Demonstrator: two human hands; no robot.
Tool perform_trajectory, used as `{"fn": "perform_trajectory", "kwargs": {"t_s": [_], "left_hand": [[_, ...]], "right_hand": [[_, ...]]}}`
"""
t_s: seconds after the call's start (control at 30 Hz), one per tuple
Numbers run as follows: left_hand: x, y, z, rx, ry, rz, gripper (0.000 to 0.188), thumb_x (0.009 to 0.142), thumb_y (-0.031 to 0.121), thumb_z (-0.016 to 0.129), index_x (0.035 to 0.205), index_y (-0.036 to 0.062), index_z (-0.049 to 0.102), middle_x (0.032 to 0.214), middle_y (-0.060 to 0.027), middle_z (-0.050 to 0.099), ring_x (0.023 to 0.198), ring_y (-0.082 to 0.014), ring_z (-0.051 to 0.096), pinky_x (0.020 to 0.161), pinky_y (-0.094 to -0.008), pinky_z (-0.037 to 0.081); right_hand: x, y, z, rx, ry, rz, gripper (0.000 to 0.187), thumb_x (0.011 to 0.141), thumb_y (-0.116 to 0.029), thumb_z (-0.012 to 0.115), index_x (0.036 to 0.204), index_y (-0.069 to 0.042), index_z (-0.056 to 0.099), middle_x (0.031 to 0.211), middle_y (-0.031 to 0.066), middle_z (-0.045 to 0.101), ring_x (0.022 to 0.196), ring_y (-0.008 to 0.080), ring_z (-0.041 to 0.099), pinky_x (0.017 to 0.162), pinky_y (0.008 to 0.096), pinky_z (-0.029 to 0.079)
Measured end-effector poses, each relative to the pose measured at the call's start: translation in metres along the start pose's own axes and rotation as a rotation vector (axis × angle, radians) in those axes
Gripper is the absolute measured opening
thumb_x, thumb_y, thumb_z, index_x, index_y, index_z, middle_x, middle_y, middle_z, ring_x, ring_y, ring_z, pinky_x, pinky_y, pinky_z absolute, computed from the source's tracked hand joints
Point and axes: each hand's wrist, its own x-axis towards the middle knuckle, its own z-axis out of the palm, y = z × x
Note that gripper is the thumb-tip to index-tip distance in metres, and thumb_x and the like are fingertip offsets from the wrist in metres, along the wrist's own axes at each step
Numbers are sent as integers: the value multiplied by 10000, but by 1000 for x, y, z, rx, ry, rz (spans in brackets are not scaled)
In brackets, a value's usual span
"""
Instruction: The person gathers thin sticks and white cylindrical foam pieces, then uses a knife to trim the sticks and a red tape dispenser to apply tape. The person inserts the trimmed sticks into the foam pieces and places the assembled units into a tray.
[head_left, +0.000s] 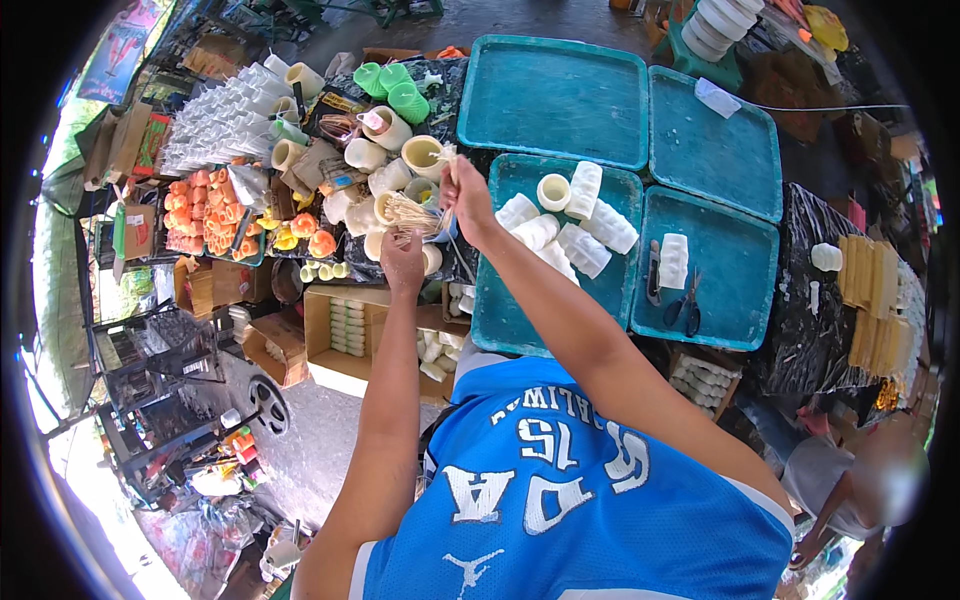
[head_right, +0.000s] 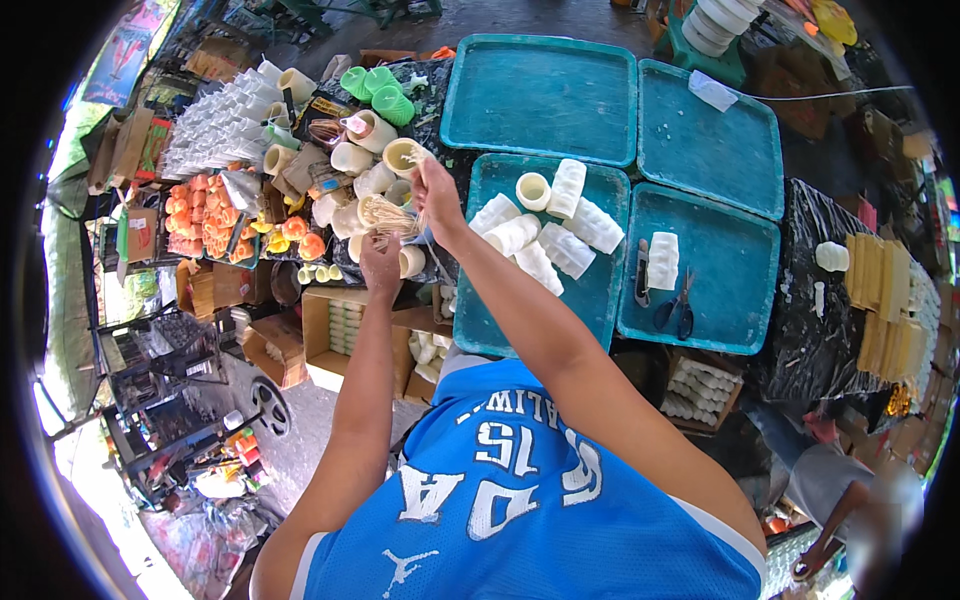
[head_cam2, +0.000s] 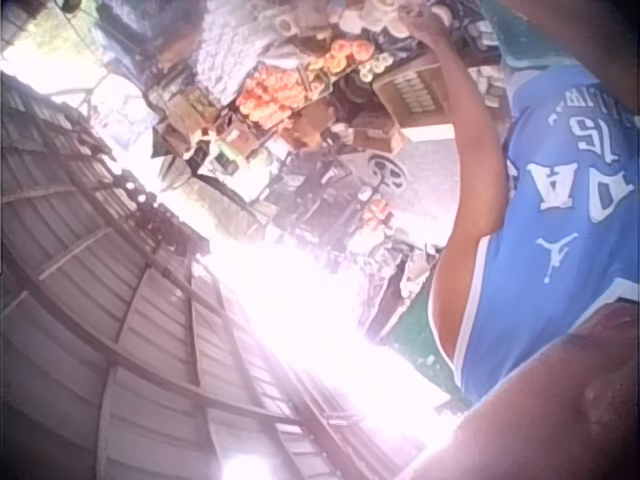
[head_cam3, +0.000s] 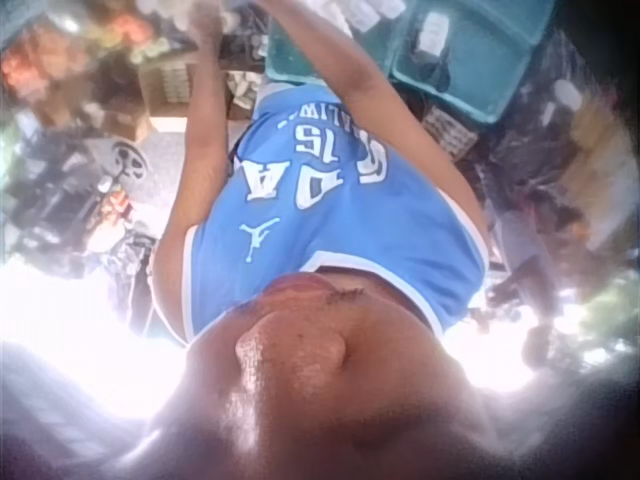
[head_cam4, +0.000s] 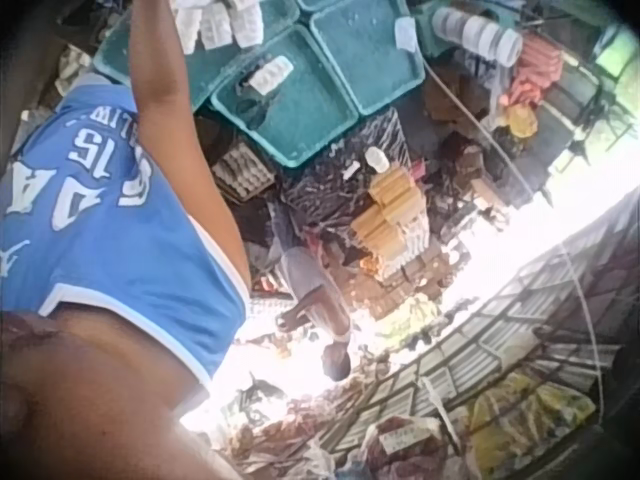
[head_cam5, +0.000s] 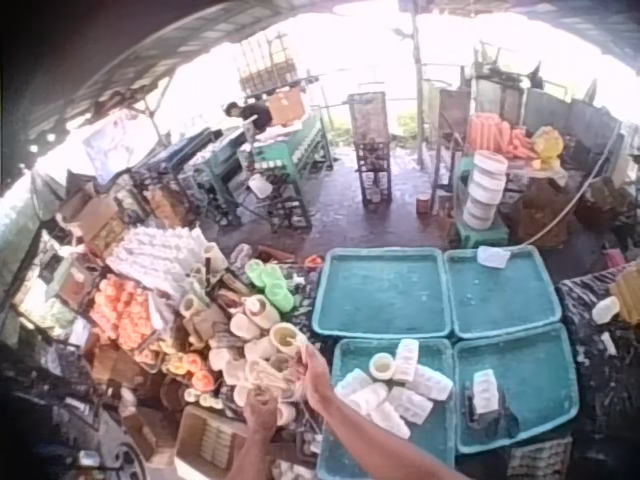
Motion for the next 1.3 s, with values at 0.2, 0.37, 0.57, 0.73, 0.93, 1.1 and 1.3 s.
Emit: {"fn": "perform_trajectory", "kwargs": {"t_s": [0.2,0.37,0.57,0.73,0.93,1.1,1.3], "left_hand": [[-52,-20,22,111,327,13,548,1008,114,719,1473,-41,474,1440,-236,482,1004,-256,655,932,-390,554],[-129,45,44,-491,-535,-248,525,1117,388,579,1471,6,513,1256,-100,700,1038,-188,670,914,-333,530],[-142,86,79,-404,-1108,-312,392,1144,396,538,1336,66,622,828,21,599,716,-142,566,741,-332,487],[-169,100,77,-937,-962,-904,384,1156,403,503,1230,50,633,753,29,497,649,-148,469,666,-317,421],[-156,158,80,-1089,-915,-872,409,1183,406,421,1290,64,619,1123,-74,720,1058,-207,710,947,-397,584],[-155,152,79,-952,-1011,-972,335,1202,344,375,1265,86,579,1119,-67,670,1076,-237,653,1002,-431,541],[-141,125,83,-1248,-1035,-935,270,1203,395,333,1218,163,472,853,-11,506,661,-130,441,626,-308,425]], "right_hand": [[-52,-70,-26,142,11,-48,581,1106,-706,384,1020,-161,567,691,-41,352,637,131,372,674,327,346],[-116,-109,-59,260,118,-68,466,1138,-571,425,987,-152,563,711,-25,386,663,143,382,695,337,352],[-154,-107,-80,186,340,-207,313,1161,-338,489,927,-132,466,751,2,418,707,153,423,746,357,405],[-180,-119,-89,-186,251,-540,288,1190,-271,392,996,-84,494,934,75,539,899,204,534,895,413,467],[-255,-118,-76,-1180,-235,-534,297,985,8,651,1262,-85,597,1629,232,431,1558,426,382,1270,565,318],[-290,-114,-102,-1464,-228,-440,483,906,5,710,1337,-197,627,1769,171,255,1648,470,177,1318,623,226],[-305,-138,-84,-1670,-277,-385,599,903,-55,708,1469,-161,544,1697,235,349,1611,469,278,1317,571,251]]}}
